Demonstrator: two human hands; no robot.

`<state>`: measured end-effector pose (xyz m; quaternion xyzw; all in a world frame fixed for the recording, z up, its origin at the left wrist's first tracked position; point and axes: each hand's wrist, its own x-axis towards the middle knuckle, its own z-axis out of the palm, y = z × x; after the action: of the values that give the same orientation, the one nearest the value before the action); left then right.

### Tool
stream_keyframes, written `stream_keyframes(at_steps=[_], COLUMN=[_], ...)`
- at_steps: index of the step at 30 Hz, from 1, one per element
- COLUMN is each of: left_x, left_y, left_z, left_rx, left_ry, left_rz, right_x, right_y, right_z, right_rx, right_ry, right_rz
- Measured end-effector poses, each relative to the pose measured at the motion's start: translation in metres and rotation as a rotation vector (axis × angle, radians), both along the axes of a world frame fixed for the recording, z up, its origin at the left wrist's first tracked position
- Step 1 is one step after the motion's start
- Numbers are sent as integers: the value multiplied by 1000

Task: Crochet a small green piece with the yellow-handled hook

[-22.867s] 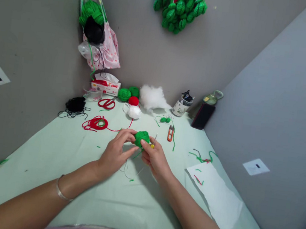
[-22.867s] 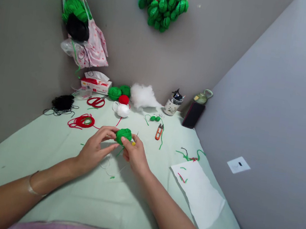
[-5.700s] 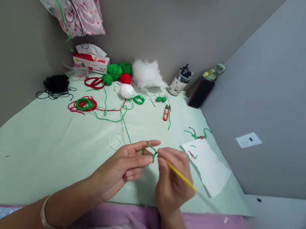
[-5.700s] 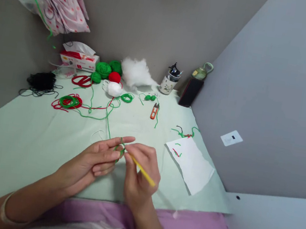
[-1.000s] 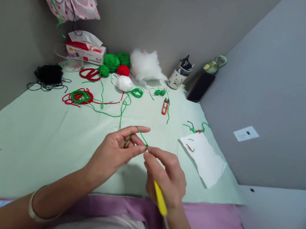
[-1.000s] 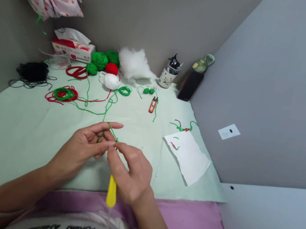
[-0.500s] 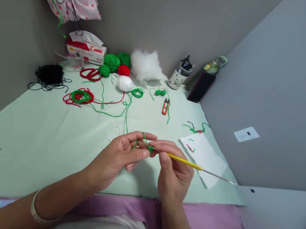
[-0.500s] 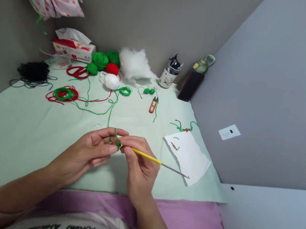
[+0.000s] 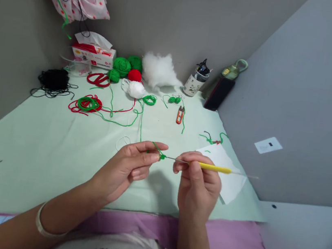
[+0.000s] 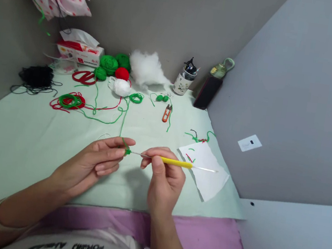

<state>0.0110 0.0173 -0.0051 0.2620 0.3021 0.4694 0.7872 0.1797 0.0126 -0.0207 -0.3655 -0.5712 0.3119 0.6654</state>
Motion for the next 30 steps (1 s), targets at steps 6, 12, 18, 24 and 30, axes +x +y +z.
stream_keyframes(at_steps=[6,12,18,24,30], left_x=[1,-5,-3,-2,2], left_y=[-4,-1,-3,1,-4], left_z=[1,3,1,5,3], left_rx=[78,128,108,-13,79], left_ry=[58,167,168,23,125], left_rz=[-15,12,48,-37,44], right_x=[-5,1,-1,-3,-9], right_y=[1,-4,-12,-7,-3], right_z=[-1,4,-8,-2,-8], right_rx=[-51,-45,401,160,117], right_ry=[-13,-99,-734,-259,-251], right_rz=[100,78,-174,-94,-30])
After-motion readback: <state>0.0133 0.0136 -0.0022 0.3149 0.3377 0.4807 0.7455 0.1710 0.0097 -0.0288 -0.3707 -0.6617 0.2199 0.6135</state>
